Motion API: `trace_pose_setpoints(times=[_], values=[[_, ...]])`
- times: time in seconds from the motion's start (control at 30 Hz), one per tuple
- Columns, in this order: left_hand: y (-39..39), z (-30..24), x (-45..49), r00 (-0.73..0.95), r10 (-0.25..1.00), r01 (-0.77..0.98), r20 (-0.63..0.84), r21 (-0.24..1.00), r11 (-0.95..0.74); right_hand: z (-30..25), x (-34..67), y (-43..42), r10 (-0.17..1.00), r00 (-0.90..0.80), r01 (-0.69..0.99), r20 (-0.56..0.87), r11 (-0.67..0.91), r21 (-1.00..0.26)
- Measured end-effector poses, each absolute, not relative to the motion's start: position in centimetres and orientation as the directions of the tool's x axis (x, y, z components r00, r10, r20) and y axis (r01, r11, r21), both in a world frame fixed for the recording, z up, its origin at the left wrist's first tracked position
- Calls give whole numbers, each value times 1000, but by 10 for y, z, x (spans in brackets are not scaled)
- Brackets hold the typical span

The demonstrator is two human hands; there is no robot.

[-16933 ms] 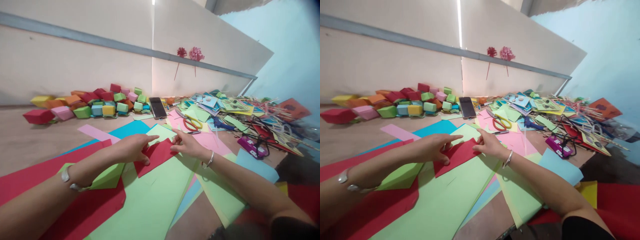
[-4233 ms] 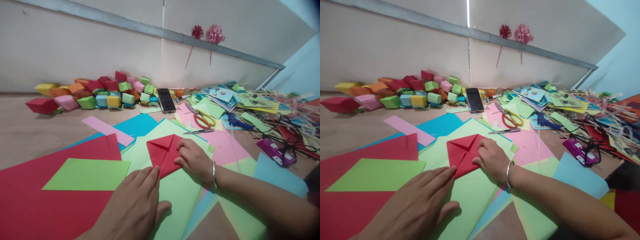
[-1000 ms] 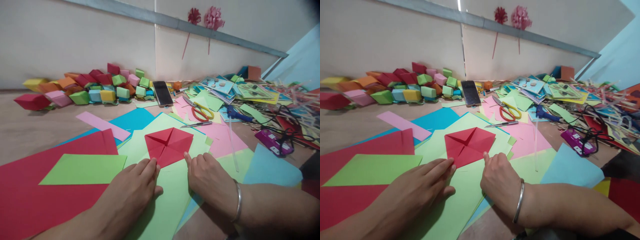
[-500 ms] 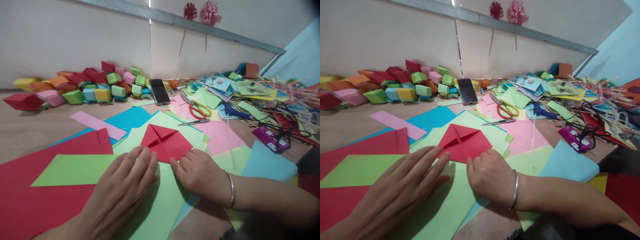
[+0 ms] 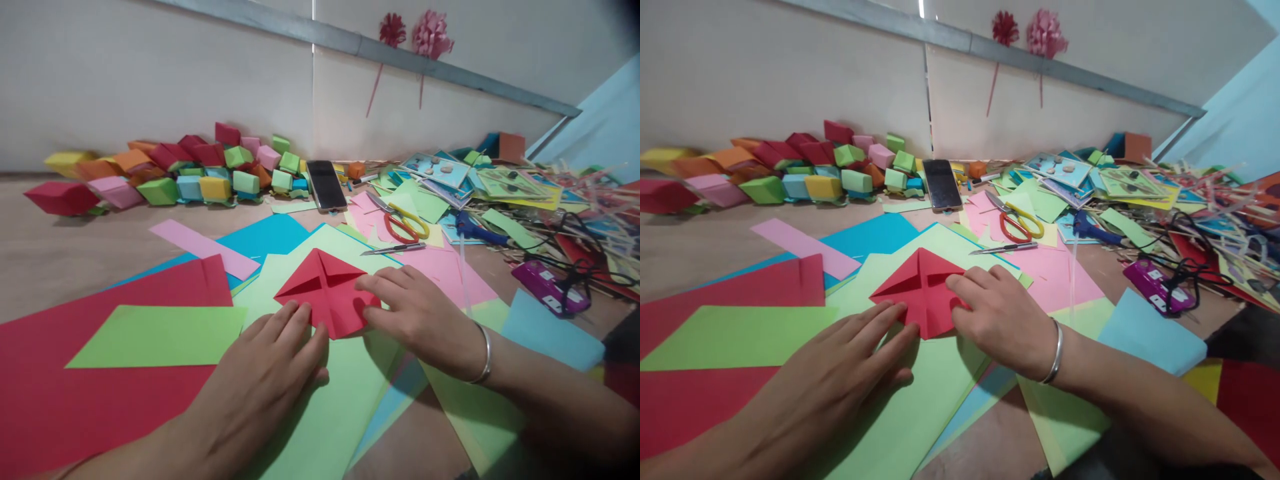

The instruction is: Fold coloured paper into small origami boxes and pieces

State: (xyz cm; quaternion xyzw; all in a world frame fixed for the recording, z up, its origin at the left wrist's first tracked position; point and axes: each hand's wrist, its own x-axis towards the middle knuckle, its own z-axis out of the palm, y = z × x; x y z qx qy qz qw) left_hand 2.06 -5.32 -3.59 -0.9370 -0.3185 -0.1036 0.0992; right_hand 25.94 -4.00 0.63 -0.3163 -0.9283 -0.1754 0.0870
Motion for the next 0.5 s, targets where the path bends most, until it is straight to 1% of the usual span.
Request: trace_pose_setpoints(times=[0.07, 0.17, 0.23, 0.27, 0.37, 0.43, 0.5], values=[[-54, -37, 20, 782, 559, 608, 277, -136, -783, 6, 262, -37, 507, -812, 561, 288, 815, 146], [-57, -41, 19, 801, 511, 576, 313, -170, -800, 4, 264, -31, 475, -843, 465, 254, 880, -101], [-59, -43, 18, 810, 497, 562, 310, -173, -809, 1, 266, -25, 516, -821, 461, 244, 851, -251], [-60, -44, 17, 813, 503, 562, 294, -167, -810, -1, 266, -22, 553, -798, 480, 239, 824, -303], [-61, -45, 18, 813, 524, 569, 254, -153, -808, -3, 270, -14, 645, -744, 553, 174, 741, -381], [-62, -45, 18, 810, 532, 573, 247, -142, -807, -1, 272, -12, 658, -742, 560, 127, 713, -423], [-62, -46, 19, 806, 540, 577, 244, -116, -808, 2, 274, -10, 662, -738, 535, 130, 692, -484]])
